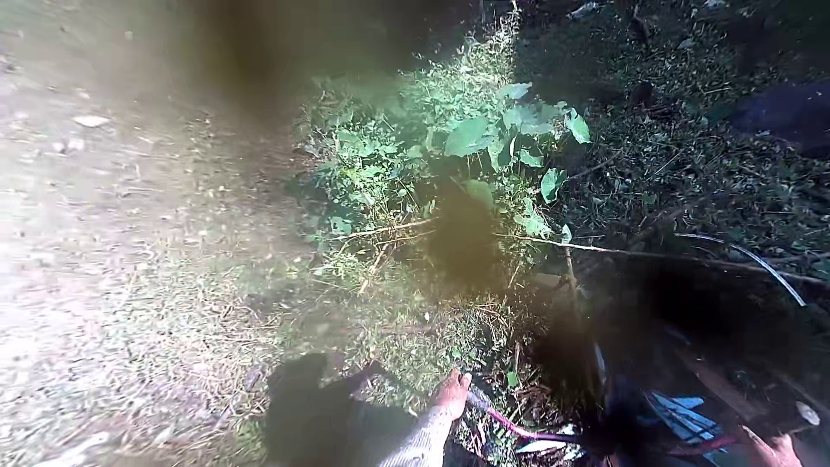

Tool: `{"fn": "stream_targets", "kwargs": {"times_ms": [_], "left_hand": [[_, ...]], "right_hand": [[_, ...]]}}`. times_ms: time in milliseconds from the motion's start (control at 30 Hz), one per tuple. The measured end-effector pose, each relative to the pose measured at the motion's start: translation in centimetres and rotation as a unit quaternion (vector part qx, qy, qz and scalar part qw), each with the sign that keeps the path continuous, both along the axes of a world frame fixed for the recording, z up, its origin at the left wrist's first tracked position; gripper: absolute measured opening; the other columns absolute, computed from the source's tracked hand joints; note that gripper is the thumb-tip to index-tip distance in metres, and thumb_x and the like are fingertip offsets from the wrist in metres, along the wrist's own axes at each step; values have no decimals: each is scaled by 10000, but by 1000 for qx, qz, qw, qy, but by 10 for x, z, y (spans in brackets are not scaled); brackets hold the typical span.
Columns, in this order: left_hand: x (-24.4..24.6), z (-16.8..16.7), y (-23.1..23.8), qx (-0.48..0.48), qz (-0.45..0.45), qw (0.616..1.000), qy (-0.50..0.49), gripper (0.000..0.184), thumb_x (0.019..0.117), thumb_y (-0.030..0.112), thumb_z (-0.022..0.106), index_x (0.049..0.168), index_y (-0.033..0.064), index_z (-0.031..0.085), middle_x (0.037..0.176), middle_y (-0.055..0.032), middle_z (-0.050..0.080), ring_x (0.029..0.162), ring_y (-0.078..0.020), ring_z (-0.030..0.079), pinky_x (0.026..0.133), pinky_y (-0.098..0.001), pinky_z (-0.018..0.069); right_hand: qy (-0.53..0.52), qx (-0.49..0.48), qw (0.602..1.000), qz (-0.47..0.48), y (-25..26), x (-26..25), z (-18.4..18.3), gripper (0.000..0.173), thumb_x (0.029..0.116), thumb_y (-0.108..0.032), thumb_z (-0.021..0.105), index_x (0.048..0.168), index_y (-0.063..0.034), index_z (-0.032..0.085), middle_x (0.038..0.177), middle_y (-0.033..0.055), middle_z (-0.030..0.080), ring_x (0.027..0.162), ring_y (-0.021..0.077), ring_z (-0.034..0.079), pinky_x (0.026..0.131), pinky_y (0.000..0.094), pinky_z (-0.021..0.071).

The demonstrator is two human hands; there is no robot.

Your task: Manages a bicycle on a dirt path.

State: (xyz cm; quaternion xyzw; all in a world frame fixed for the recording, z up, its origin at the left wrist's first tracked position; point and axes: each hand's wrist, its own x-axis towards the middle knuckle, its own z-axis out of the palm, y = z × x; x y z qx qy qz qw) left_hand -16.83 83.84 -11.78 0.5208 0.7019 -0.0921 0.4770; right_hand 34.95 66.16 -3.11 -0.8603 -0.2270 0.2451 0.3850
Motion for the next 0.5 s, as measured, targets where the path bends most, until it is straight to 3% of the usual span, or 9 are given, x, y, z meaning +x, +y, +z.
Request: {"fn": "stream_targets", "kwargs": {"times_ms": [67,200,267,400,500], "left_hand": [[5,14,15,-25,5,1000,-12,614,1124,433,335,1571,14,364,1576,-236,444,1480,-351,424,1229,-516,304],[-13,-6,27,2,5,1000,15,581,1122,448,328,1523,44,444,1481,-226,548,1396,-361,520,1162,-562,391],[-32,-8,26,-6,16,999,34,610,1123,465,305,1554,45,403,1513,-223,521,1419,-361,498,1181,-564,372],[-82,-5,-1,3,42,997,67,616,1124,450,321,1545,12,421,1551,-238,476,1467,-358,440,1223,-539,317],[-120,-8,-48,29,95,993,66,584,1121,420,372,1481,-26,484,1491,-263,526,1416,-379,493,1193,-540,356]], "right_hand": [[-3,-15,1000,2,5,6,-5,663,927,-32,621,1494,105,306,1343,303,531,1123,237,597,976,382,499],[-1,-42,999,12,40,15,-36,729,918,-90,671,1528,58,300,1399,297,527,1230,328,579,1046,475,469],[0,-59,998,36,71,6,-46,742,935,-88,652,1548,67,264,1433,322,496,1281,368,550,1086,503,436],[31,-86,992,89,133,-32,-62,765,950,-84,660,1560,64,223,1452,316,487,1310,360,545,1102,483,441],[38,-124,982,138,165,-69,-66,743,964,-128,657,1558,50,247,1420,311,520,1278,366,569,1086,503,450]]}}
